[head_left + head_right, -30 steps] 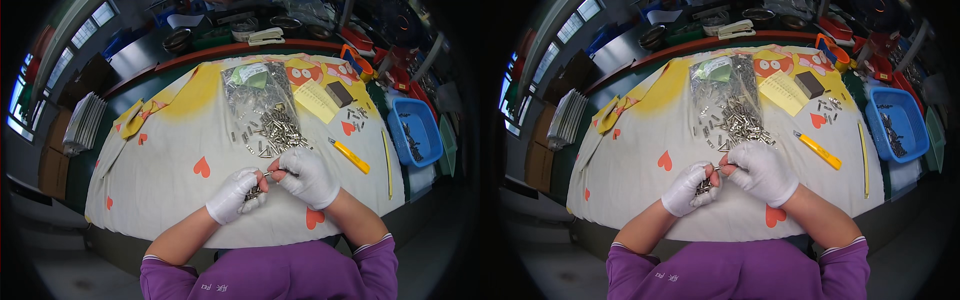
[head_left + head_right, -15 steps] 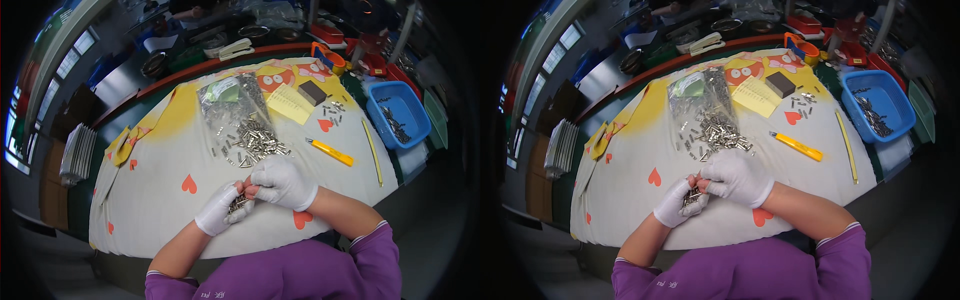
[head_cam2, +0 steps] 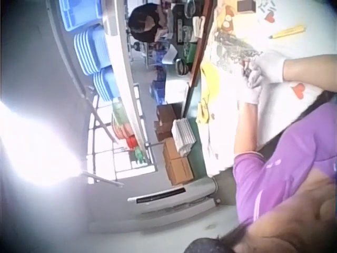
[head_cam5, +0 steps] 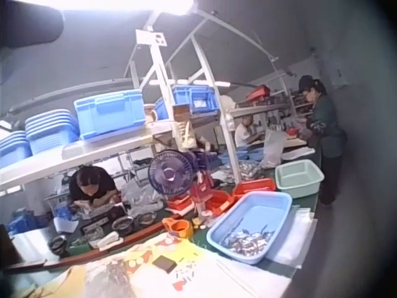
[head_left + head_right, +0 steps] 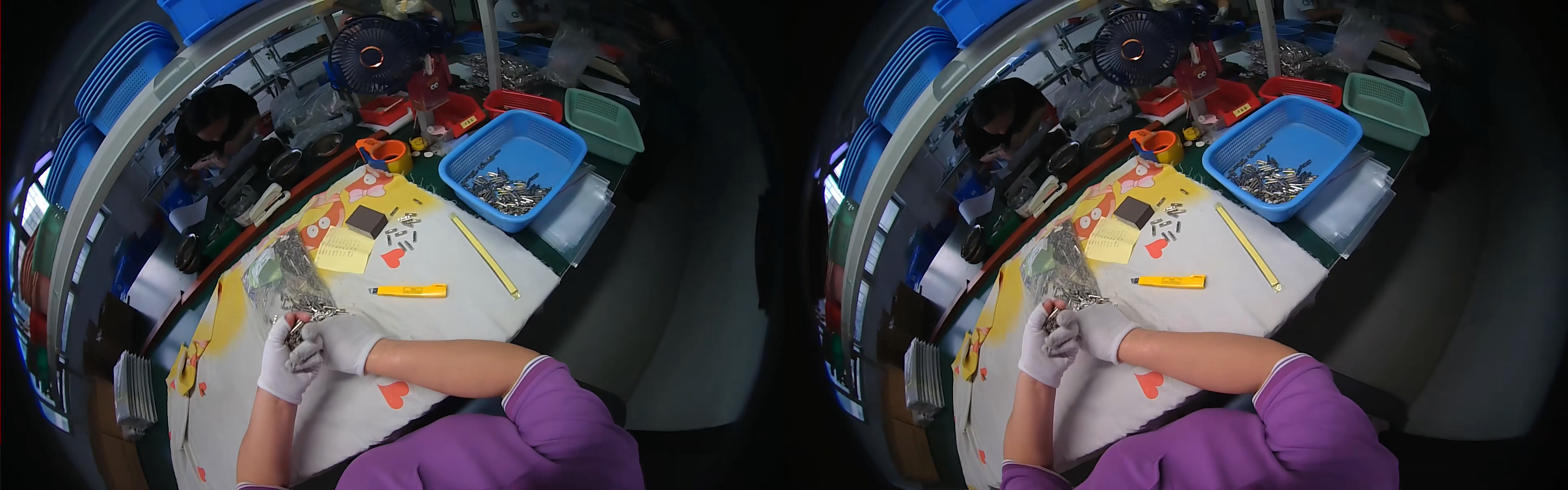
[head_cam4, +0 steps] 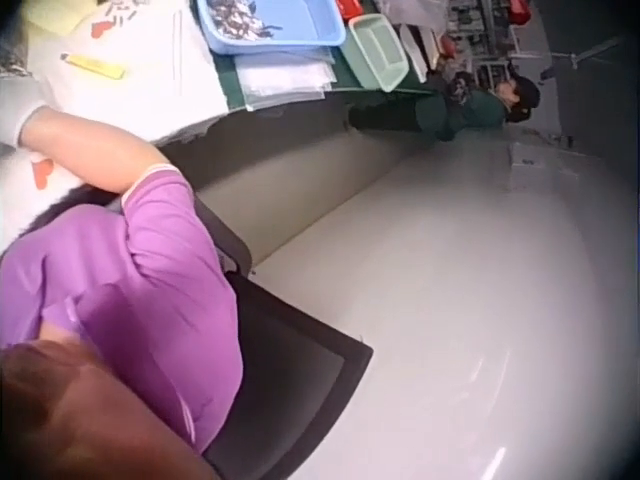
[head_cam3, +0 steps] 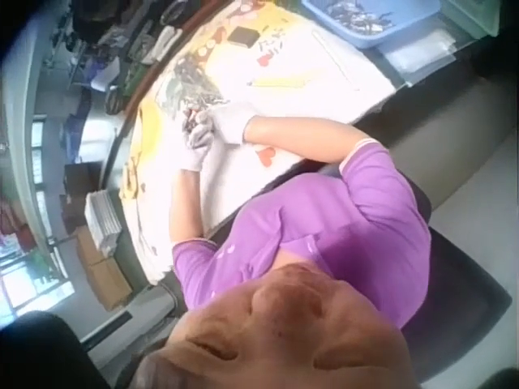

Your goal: Sorting small metal components on a workbench into different groups or containers.

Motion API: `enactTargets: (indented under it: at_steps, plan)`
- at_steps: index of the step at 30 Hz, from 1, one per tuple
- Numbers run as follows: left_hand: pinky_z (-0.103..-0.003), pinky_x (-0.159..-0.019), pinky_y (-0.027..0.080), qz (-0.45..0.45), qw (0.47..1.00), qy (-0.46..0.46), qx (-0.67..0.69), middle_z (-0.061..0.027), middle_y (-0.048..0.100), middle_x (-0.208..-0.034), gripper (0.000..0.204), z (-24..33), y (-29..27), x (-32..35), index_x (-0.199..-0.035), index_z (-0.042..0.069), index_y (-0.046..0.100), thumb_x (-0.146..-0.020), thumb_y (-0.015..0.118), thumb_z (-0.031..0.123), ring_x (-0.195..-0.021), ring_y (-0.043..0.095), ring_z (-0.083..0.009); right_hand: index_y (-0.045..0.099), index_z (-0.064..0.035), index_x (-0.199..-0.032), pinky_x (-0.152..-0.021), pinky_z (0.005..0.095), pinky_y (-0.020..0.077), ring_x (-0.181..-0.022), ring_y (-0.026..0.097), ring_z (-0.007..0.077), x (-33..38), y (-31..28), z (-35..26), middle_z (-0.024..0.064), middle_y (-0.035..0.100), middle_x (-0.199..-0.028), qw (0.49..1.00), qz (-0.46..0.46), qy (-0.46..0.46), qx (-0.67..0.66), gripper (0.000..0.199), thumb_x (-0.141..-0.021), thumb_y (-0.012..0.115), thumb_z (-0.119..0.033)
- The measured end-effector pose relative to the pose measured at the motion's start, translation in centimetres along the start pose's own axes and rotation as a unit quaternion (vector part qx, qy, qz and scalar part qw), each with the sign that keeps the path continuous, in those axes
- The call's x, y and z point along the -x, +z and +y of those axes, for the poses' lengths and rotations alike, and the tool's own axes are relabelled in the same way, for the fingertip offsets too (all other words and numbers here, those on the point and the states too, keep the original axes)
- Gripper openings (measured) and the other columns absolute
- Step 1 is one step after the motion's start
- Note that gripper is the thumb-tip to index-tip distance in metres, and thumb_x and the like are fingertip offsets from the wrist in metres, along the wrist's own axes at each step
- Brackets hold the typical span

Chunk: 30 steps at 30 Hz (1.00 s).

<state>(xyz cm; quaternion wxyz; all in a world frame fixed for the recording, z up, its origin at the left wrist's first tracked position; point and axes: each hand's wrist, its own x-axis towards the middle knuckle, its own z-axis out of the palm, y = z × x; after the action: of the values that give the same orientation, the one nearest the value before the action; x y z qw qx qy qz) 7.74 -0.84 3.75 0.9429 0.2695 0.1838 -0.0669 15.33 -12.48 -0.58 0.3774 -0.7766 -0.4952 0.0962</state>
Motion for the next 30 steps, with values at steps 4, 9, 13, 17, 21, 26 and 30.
enactTargets:
  at_steps: [4,9,13,17,21,26,30]
  plan:
    - [-0.016,-0.030,0.029,-0.039,0.991,-0.022,-0.124,-0.0032,0.054,-0.071,0.025,-2.0,8.5,-8.5,-0.093,0.007,0.052,-0.094,0.043,0.031,-0.039,0.038,-0.0056,0.062,-0.0093,-0.098,-0.082,0.0374,0.0446,-0.096,0.059,0.0311,-0.6,2.6,2.6,0.0177,0.063,-0.099,0.989,0.058,-0.138,0.006,0.021,-0.083,0.048,-0.016]
    - [-0.019,-0.039,0.044,-0.044,0.979,-0.006,-0.196,-0.0098,0.058,-0.077,0.032,-6.8,17.7,-19.8,-0.095,0.003,0.050,-0.095,0.041,0.033,-0.051,0.050,-0.0136,0.059,-0.0089,-0.110,-0.087,0.0343,0.0425,-0.104,0.055,0.0254,-2.2,7.0,4.9,0.0157,0.059,-0.113,0.977,0.039,-0.174,-0.114,0.027,-0.086,0.051,-0.019]
    - [-0.049,-0.098,0.035,-0.030,0.964,-0.003,-0.263,-0.0274,0.037,-0.127,0.053,-10.4,23.4,-22.4,-0.119,-0.002,0.034,-0.094,0.033,0.045,-0.119,0.041,-0.0405,0.058,-0.0100,-0.112,-0.085,0.0331,0.0426,-0.102,0.054,0.0212,-2.0,5.4,5.2,0.0135,0.058,-0.114,0.942,-0.018,-0.055,-0.332,0.027,-0.088,0.051,-0.020]
    - [-0.049,-0.111,0.011,-0.004,0.941,-0.004,-0.340,-0.0290,0.013,-0.144,0.065,-10.9,24.1,-22.2,-0.129,-0.003,0.024,-0.092,0.033,0.051,-0.133,0.016,-0.0452,0.057,-0.0111,-0.115,-0.084,0.0320,0.0426,-0.099,0.053,0.0171,-1.6,4.8,4.6,0.0114,0.058,-0.114,0.838,-0.078,0.065,-0.536,0.027,-0.090,0.051,-0.021]
    - [-0.047,-0.110,0.017,-0.093,0.950,0.037,-0.296,-0.0277,0.012,-0.144,0.059,-9.6,22.2,-22.0,-0.134,-0.003,0.019,-0.096,0.029,0.041,-0.133,0.017,-0.0431,0.056,-0.0120,-0.116,-0.084,0.0311,0.0426,-0.097,0.053,0.0140,-1.2,6.3,4.8,0.0099,0.057,-0.114,0.718,-0.135,0.149,-0.666,0.027,-0.092,0.052,-0.022]
    - [-0.046,-0.098,0.042,-0.116,0.963,0.094,-0.225,-0.0255,0.040,-0.130,0.036,-3.9,17.9,-18.3,-0.122,-0.006,0.036,-0.094,0.032,0.017,-0.118,0.044,-0.0379,0.053,-0.0055,-0.123,-0.100,0.0307,0.0307,-0.120,0.043,0.0269,-0.8,0.1,1.1,0.0180,0.048,-0.129,0.971,-0.103,-0.114,-0.182,0.037,-0.088,0.054,-0.019]
    - [-0.051,-0.100,0.039,-0.058,0.986,0.099,-0.124,-0.0261,0.034,-0.134,0.035,-5.2,19.4,-17.3,-0.123,-0.007,0.035,-0.089,0.029,0.003,-0.122,0.039,-0.0429,0.053,-0.0059,-0.123,-0.103,0.0327,0.0264,-0.123,0.037,0.0280,-3.4,8.4,7.8,0.0185,0.040,-0.136,0.972,-0.128,-0.142,-0.138,0.040,-0.090,0.051,-0.027]
